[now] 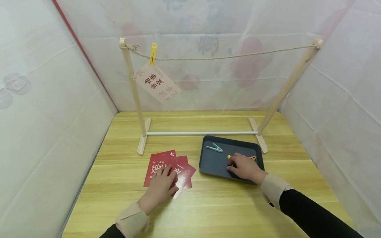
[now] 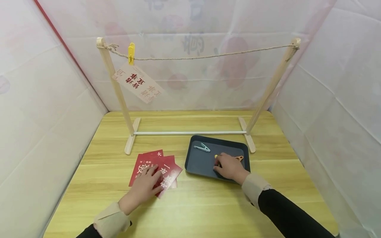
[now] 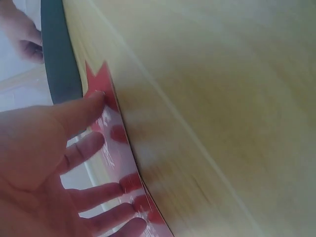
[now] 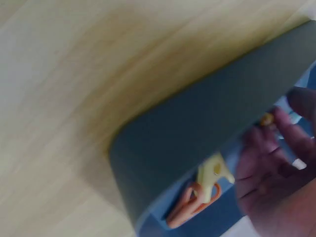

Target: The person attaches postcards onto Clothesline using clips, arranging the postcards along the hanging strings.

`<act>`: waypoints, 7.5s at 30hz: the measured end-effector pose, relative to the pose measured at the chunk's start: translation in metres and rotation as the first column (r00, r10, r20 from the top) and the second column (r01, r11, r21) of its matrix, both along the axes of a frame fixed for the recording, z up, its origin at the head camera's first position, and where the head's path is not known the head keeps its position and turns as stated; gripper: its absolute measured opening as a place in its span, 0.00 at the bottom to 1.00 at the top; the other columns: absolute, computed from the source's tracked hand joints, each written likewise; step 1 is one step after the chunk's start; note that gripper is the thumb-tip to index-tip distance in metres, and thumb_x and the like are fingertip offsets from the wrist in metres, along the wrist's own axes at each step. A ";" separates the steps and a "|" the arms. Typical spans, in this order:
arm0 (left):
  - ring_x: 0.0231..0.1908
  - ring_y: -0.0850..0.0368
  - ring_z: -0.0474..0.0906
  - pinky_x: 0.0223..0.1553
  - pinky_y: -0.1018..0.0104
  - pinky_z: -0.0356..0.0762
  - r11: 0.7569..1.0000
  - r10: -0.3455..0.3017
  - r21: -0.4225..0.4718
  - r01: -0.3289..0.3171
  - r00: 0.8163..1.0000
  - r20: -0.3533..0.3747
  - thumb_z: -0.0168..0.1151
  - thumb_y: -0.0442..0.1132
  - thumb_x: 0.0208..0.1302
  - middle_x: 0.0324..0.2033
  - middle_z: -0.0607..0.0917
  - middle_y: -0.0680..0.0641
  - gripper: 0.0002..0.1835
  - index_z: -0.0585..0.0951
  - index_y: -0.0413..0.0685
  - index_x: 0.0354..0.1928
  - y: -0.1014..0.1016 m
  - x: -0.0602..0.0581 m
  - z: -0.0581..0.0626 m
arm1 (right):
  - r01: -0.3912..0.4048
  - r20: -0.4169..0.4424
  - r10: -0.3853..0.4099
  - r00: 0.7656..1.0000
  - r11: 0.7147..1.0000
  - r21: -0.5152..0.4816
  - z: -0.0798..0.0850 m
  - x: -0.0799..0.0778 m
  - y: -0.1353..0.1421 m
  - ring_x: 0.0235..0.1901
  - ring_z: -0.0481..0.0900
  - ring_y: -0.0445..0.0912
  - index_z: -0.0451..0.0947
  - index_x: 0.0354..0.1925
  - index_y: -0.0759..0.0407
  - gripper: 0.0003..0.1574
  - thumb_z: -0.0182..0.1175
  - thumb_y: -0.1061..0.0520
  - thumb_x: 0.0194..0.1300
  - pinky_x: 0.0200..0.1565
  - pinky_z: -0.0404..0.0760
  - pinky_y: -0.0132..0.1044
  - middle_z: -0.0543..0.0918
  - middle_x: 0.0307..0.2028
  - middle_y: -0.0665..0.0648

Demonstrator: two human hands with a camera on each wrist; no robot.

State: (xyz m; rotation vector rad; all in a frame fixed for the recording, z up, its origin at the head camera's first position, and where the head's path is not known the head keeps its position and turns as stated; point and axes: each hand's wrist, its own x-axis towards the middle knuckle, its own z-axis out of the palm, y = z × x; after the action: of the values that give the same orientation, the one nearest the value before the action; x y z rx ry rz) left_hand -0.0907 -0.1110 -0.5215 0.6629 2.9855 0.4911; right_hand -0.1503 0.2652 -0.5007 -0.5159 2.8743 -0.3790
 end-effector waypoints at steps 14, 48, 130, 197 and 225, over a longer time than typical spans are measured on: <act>0.47 0.42 0.74 0.42 0.46 0.78 0.993 0.109 0.050 -0.108 0.994 -0.015 0.77 0.55 0.51 0.47 0.78 0.40 0.33 0.76 0.53 0.58 -0.010 0.000 0.006 | 0.095 -0.027 -0.095 0.995 0.995 -0.007 0.001 -0.001 0.000 0.30 0.73 0.43 0.78 0.57 0.58 0.38 0.73 0.38 0.56 0.29 0.74 0.39 0.77 0.39 0.55; 0.37 0.57 0.80 0.37 0.63 0.82 0.795 0.153 0.537 -0.284 0.949 0.275 0.63 0.32 0.65 0.41 0.85 0.48 0.19 0.77 0.47 0.58 -0.022 -0.037 0.030 | 0.142 -0.014 -0.153 0.988 0.945 -0.295 0.021 -0.017 -0.008 0.29 0.76 0.40 0.82 0.46 0.55 0.17 0.69 0.49 0.63 0.32 0.77 0.37 0.81 0.32 0.48; 0.55 0.49 0.80 0.52 0.56 0.83 0.282 -0.002 0.899 -0.335 0.937 0.349 0.53 0.42 0.76 0.59 0.78 0.44 0.21 0.68 0.48 0.66 0.019 -0.142 0.202 | -0.170 -0.543 -0.172 0.822 0.835 -0.523 0.327 -0.116 -0.127 0.31 0.80 0.35 0.87 0.39 0.56 0.12 0.68 0.49 0.64 0.28 0.70 0.31 0.89 0.36 0.49; 0.55 0.47 0.79 0.58 0.44 0.78 0.320 -0.007 0.880 -0.351 0.928 0.373 0.50 0.40 0.77 0.58 0.78 0.42 0.19 0.69 0.44 0.66 0.020 -0.153 0.194 | -0.150 -0.519 -0.107 0.848 0.891 -0.429 0.312 -0.129 -0.160 0.34 0.79 0.32 0.86 0.40 0.51 0.09 0.66 0.49 0.66 0.39 0.77 0.27 0.88 0.35 0.46; 0.52 0.49 0.80 0.57 0.44 0.78 0.325 -0.020 0.889 -0.323 0.937 0.348 0.49 0.37 0.77 0.57 0.79 0.40 0.18 0.70 0.41 0.64 0.024 -0.152 0.192 | -0.117 -0.458 -0.100 0.883 0.898 -0.423 0.304 -0.128 -0.161 0.38 0.81 0.36 0.84 0.50 0.49 0.17 0.68 0.47 0.65 0.43 0.77 0.32 0.88 0.38 0.46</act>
State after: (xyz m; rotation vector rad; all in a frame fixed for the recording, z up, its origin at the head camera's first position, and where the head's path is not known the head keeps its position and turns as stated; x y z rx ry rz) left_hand -0.2432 -0.0874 -0.3297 0.2136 2.1563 2.2076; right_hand -0.2782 0.1047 -0.1968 -0.7911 3.2455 -1.0594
